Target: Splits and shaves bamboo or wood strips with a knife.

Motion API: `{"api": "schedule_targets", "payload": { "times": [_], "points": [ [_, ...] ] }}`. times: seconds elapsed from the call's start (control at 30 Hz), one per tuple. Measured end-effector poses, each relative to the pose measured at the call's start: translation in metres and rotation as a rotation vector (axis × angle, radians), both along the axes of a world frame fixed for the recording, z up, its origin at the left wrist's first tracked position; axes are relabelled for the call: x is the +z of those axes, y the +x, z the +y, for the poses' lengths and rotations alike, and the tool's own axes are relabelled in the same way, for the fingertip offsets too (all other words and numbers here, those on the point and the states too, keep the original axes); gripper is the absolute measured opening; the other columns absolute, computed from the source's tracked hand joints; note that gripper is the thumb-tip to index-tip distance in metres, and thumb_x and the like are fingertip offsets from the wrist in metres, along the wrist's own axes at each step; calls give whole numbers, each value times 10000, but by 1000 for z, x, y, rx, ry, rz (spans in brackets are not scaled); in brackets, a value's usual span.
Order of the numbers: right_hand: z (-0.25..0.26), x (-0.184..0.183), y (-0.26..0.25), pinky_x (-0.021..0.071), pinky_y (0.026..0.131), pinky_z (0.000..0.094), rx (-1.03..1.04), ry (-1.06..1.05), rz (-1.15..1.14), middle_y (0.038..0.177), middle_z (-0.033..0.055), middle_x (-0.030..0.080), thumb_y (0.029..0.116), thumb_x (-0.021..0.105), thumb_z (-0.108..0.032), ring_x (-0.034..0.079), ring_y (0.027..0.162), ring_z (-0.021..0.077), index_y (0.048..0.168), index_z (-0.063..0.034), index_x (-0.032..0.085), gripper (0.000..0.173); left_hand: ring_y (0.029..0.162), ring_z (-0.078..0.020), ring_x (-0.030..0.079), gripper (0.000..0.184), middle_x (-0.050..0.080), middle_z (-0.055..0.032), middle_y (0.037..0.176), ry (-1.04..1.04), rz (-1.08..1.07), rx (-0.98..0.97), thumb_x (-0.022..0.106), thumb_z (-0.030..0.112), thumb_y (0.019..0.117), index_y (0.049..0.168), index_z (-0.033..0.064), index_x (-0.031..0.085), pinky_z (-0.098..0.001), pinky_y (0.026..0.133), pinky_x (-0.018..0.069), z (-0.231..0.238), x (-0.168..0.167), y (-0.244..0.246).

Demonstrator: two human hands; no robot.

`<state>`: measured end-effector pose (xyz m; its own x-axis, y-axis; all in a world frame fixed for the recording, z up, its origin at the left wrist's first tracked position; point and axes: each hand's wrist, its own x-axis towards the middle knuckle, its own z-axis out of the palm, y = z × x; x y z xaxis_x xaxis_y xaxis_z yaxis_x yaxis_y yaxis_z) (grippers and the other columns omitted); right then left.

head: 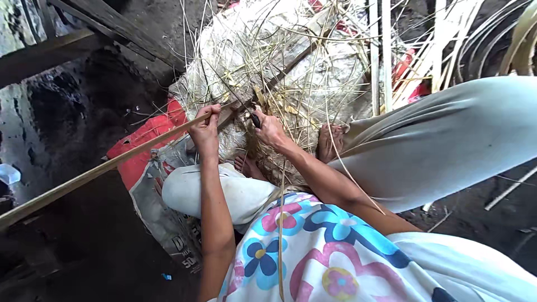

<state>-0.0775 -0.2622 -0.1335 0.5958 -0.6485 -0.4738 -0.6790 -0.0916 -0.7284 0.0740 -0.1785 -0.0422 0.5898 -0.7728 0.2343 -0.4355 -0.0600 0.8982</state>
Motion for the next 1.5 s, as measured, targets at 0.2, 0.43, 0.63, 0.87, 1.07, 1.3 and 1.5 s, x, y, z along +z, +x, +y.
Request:
{"api": "schedule_targets", "payload": {
  "times": [0.2, 0.43, 0.63, 0.87, 1.07, 1.3, 1.5],
  "points": [
    [0, -17, -3, 507, 860, 679, -10, 35, 12, 1111, 269, 701, 939, 615, -108, 680, 1036, 477, 1437, -132, 553, 502, 959, -94, 723, 79, 751, -105, 964, -34, -4, 10, 682, -73, 908, 985, -91, 694, -246, 907, 575, 2, -4, 2],
    [5, -12, -3, 516, 831, 669, 3, 6, -37, 1076, 247, 714, 928, 627, -99, 693, 988, 462, 1442, -160, 565, 521, 909, -73, 717, 74, 750, -89, 944, -65, -21, 67, 698, -71, 899, 973, -82, 696, -228, 850, 579, 0, -8, -2],
    [4, 3, -5, 516, 827, 661, 13, 1, -30, 1076, 243, 714, 929, 614, -93, 694, 981, 455, 1431, -149, 571, 508, 852, -48, 708, 72, 743, -68, 897, -79, -32, 133, 713, -62, 892, 958, -73, 687, -210, 802, 579, -8, -5, -6],
    [-2, -15, -11, 510, 870, 669, 15, 41, 54, 1129, 255, 700, 947, 616, -114, 677, 1053, 464, 1415, -130, 571, 470, 858, -62, 707, 68, 738, -84, 906, -99, -23, 135, 702, -64, 899, 962, -84, 684, -218, 805, 579, -7, -7, -7],
    [1, -4, -12, 512, 816, 673, 46, 16, 1, 1067, 235, 713, 930, 640, -127, 690, 974, 452, 1404, -184, 591, 480, 866, -59, 702, 46, 736, -77, 903, -82, -11, 101, 686, -69, 906, 950, -81, 689, -218, 819, 574, -5, -3, -7],
    [-3, -22, -17, 507, 866, 651, -29, 103, -9, 1121, 240, 700, 932, 627, -89, 679, 1027, 430, 1318, -108, 640, 387, 939, -84, 688, 68, 713, -120, 993, -71, 13, 95, 657, -60, 933, 984, -93, 629, -235, 850, 561, -7, -10, -4],
    [17, -3, -7, 520, 855, 658, -45, 44, -81, 1076, 263, 706, 938, 651, -112, 691, 984, 457, 1448, -106, 540, 522, 975, -179, 690, 268, 689, -194, 1050, 136, -79, 169, 685, -12, 937, 1119, -103, 511, -299, 891, 553, -18, -10, -11]
  ]
}}
